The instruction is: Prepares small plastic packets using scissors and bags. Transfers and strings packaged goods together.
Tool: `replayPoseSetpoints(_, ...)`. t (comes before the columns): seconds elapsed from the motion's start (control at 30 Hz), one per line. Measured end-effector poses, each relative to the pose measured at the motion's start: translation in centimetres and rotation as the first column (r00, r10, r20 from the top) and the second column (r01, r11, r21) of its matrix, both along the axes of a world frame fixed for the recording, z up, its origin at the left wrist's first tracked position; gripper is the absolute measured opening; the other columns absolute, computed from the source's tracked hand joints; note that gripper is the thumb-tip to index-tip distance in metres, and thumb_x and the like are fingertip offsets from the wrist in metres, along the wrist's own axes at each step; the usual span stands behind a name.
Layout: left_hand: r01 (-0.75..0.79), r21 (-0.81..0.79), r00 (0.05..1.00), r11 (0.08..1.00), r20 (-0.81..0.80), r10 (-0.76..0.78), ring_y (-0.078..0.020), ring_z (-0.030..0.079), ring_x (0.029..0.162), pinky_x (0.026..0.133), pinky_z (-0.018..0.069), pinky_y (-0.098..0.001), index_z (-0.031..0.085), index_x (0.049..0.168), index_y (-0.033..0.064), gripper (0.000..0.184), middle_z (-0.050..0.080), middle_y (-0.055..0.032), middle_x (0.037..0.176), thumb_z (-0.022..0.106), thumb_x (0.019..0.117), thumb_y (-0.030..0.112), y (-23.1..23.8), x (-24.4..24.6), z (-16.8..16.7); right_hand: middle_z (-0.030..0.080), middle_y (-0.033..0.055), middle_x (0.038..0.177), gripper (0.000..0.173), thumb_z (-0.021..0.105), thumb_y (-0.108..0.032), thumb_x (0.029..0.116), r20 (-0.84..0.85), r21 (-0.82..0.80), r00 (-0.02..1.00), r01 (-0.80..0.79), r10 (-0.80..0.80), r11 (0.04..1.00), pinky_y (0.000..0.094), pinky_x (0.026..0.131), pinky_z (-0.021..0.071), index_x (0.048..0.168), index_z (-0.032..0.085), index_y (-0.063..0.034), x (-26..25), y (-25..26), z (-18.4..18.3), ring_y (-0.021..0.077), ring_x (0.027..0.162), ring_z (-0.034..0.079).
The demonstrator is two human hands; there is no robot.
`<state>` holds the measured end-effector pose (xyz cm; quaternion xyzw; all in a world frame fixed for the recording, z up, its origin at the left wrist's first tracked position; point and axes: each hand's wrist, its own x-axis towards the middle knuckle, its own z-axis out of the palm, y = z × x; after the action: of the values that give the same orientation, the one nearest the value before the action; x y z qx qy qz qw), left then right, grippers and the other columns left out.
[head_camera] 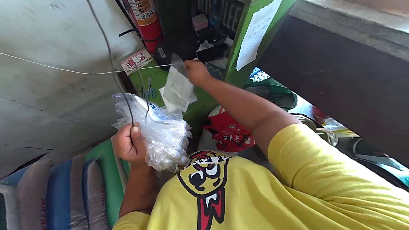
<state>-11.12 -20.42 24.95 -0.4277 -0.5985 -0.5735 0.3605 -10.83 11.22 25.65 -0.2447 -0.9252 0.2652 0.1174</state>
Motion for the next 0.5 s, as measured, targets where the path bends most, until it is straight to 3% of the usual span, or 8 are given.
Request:
replayPoseSetpoints(0.13, 0.052, 0.002, 0.999, 0.999, -0.007, -0.052, 0.0058, 0.056, 0.073, 0.07, 0.0489, -0.0126, 0.063, 0.09, 0.0018, 0.029, 0.059, 0.0031, 0.078, 0.051, 0.1082, 0.022, 1.8, -0.2, -0.1, 0.067, 0.0205, 0.099, 0.044, 0.037, -0.03, 0.1122, -0.114, 0.077, 0.971, -0.205, 0.213, 0.976, 0.0562, 0.09, 0.05, 0.106, 0.066, 0.0026, 1.2, -0.7, 6.2, 0.0348, 0.097, 0.066)
replayPoseSetpoints(0.23, 0.115, -0.011, 0.993, 0.993, -0.006, -0.115, 0.0035, 0.055, 0.07, 0.067, 0.0483, -0.0136, 0.063, 0.089, 0.0007, 0.031, 0.058, 0.0008, 0.076, 0.051, 0.1083, 0.022, 3.4, -0.5, -0.3, 0.058, 0.0106, 0.081, 0.043, 0.054, -0.042, 0.1059, -0.153, 0.099, 0.951, -0.257, 0.27, 0.961, 0.0488, 0.073, 0.0477, 0.094, 0.062, -0.0013, 3.5, -0.7, 10.3, 0.0248, 0.076, 0.057)
replayPoseSetpoints(0.3, 0.165, -0.017, 0.986, 0.986, -0.004, -0.165, 0.0023, 0.057, 0.072, 0.069, 0.0499, -0.0145, 0.064, 0.091, 0.0001, 0.031, 0.06, -0.0005, 0.078, 0.052, 0.1083, 0.022, 4.6, -0.4, -0.2, 0.061, 0.0115, 0.084, 0.036, 0.073, -0.036, 0.0952, -0.161, 0.128, 0.95, -0.25, 0.269, 0.96, 0.0489, 0.075, 0.0503, 0.096, 0.064, -0.0005, 5.6, -0.7, 12.9, 0.0247, 0.078, 0.06)
replayPoseSetpoints(0.43, 0.248, -0.033, 0.969, 0.968, -0.008, -0.249, 0.0002, 0.059, 0.072, 0.07, 0.0511, -0.0156, 0.065, 0.092, -0.0021, 0.033, 0.061, -0.0037, 0.077, 0.052, 0.1082, 0.023, 7.0, 0.4, 0.3, 0.059, 0.0075, 0.086, 0.019, 0.065, -0.019, 0.0991, -0.226, 0.219, 0.936, -0.222, 0.271, 0.95, 0.0388, 0.074, 0.0473, 0.089, 0.065, -0.0025, 9.8, -0.9, 16.1, 0.0176, 0.08, 0.057)
replayPoseSetpoints(0.5, 0.287, -0.032, 0.958, 0.957, -0.005, -0.288, 0.0, 0.06, 0.073, 0.07, 0.0513, -0.0156, 0.065, 0.091, -0.0017, 0.034, 0.062, -0.0036, 0.076, 0.052, 0.1083, 0.025, 8.3, 0.9, 0.6, 0.057, 0.0012, 0.076, 0.018, 0.067, -0.018, 0.0982, -0.316, 0.17, 0.924, -0.167, 0.214, 0.971, 0.0316, 0.066, 0.0438, 0.085, 0.062, -0.0065, 11.6, -1.4, 16.9, 0.0101, 0.069, 0.053)
